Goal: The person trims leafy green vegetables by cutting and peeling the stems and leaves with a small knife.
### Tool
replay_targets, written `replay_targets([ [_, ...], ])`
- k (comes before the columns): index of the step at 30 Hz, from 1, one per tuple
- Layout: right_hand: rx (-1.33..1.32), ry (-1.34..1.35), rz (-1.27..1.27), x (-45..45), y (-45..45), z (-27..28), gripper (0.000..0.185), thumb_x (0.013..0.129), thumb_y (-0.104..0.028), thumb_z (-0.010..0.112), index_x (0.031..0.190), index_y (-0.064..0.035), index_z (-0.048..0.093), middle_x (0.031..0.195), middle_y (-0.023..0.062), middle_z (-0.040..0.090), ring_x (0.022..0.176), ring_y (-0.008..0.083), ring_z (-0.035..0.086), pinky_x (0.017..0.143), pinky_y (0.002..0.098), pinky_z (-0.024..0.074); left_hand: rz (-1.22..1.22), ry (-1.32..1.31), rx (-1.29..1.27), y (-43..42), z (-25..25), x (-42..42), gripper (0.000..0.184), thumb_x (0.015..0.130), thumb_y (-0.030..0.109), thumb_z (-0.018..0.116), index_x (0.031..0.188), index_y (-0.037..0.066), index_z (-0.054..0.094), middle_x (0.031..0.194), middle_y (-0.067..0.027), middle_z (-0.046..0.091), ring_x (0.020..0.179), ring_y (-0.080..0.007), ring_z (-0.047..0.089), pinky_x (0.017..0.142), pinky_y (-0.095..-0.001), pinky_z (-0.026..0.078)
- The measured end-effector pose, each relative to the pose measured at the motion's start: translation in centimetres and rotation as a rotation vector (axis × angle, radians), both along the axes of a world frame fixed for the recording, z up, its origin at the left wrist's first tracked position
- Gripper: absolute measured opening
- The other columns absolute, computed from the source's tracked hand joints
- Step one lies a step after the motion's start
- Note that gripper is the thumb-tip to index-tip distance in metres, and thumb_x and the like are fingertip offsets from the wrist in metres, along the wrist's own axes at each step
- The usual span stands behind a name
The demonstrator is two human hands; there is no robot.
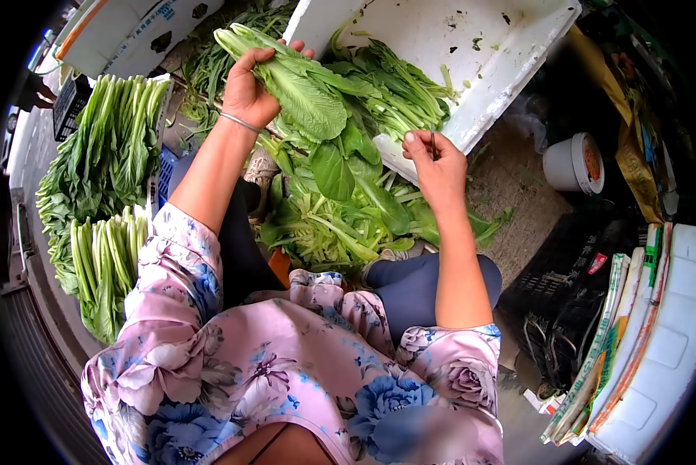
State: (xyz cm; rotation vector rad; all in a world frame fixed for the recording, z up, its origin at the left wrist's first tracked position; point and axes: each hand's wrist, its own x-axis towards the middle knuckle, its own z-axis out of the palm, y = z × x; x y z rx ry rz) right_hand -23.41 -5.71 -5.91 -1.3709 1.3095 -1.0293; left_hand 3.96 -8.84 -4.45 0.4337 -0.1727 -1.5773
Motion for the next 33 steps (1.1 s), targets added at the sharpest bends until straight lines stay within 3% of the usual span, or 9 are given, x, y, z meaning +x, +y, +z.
replay_targets([
  [7,-0.332,0.294,0.158,3.3,1.4,0.8,0.03,0.072,-0.022,0.075,0.089,-0.0003,0.063,0.087,0.0053,0.061,0.073,0.0116,0.054,0.07,0.0237,0.0435,0.043,-0.024,0.056,-0.8,-0.8,-0.7,0.036,0.078,0.007,0.052,0.11,-0.007,0.043,0.108,-0.0184,0.054,0.107,-0.0358,0.05,0.1,-0.0493,0.035],
  [9,-0.249,0.296,0.039,3.3,1.1,0.4,0.027,0.073,-0.019,0.075,0.086,0.0018,0.063,0.071,0.0015,0.058,0.064,0.0085,0.051,0.061,0.023,0.0436,0.069,-0.058,0.079,-1.3,-1.5,-0.4,0.034,0.078,0.008,0.053,0.108,-0.007,0.044,0.106,-0.0182,0.054,0.106,-0.0358,0.051,0.1,-0.0487,0.035],
  [12,-0.076,0.044,-0.007,1.8,-0.5,0.1,0.022,0.076,-0.018,0.073,0.08,0.0013,0.063,0.067,-0.0024,0.056,0.059,0.0035,0.046,0.055,0.0184,0.0387,0.132,-0.013,0.193,-1.8,-2.1,-0.1,0.026,0.079,0.01,0.056,0.1,-0.005,0.051,0.101,-0.0159,0.057,0.099,-0.0321,0.054,0.099,-0.0463,0.036],
  [15,0.151,-0.134,-0.081,1.4,-0.9,0.7,0.023,0.076,-0.019,0.072,0.083,-0.0005,0.06,0.063,-0.0033,0.052,0.053,0.0028,0.043,0.041,0.0183,0.0327,0.165,-0.069,0.275,-1.8,-2.1,-0.5,0.021,0.079,0.011,0.059,0.095,-0.002,0.054,0.101,-0.0142,0.058,0.097,-0.0296,0.054,0.098,-0.0455,0.038],
  [24,0.503,-0.621,-0.007,-0.1,-2.2,0.2,0.025,0.074,-0.017,0.074,0.087,-0.004,0.057,0.074,-0.0018,0.049,0.048,0.006,0.042,0.037,0.0182,0.0306,0.147,-0.021,0.372,-1.4,-1.3,-1.0,0.025,0.078,0.013,0.062,0.098,0.0,0.055,0.105,-0.0137,0.059,0.098,-0.0297,0.055,0.096,-0.0451,0.04],
  [28,0.395,-0.411,-0.025,0.1,-1.9,0.0,0.025,0.075,-0.016,0.073,0.088,-0.0025,0.058,0.072,-0.0011,0.052,0.051,0.0065,0.044,0.038,0.0187,0.032,0.132,-0.035,0.385,-1.2,-1.3,-1.0,0.028,0.078,0.014,0.062,0.1,-0.001,0.055,0.105,-0.0143,0.058,0.098,-0.0298,0.055,0.096,-0.0449,0.04],
  [30,0.221,-0.095,-0.05,0.8,-1.5,0.4,0.026,0.075,-0.017,0.073,0.09,-0.0001,0.06,0.071,0.0002,0.055,0.052,0.0066,0.047,0.041,0.0193,0.036,0.152,-0.05,0.408,-1.2,-1.1,-1.0,0.028,0.077,0.014,0.062,0.1,-0.001,0.055,0.106,-0.0148,0.058,0.098,-0.0302,0.055,0.096,-0.0448,0.04],
  [33,0.131,0.022,-0.034,0.9,-1.5,-0.1,0.027,0.076,-0.017,0.072,0.092,0.0024,0.061,0.069,0.0014,0.058,0.053,0.0069,0.05,0.046,0.0194,0.0405,0.165,-0.077,0.42,-1.2,-1.2,-1.0,0.028,0.078,0.014,0.062,0.099,-0.001,0.055,0.106,-0.0151,0.058,0.097,-0.0308,0.055,0.096,-0.0452,0.04],
])
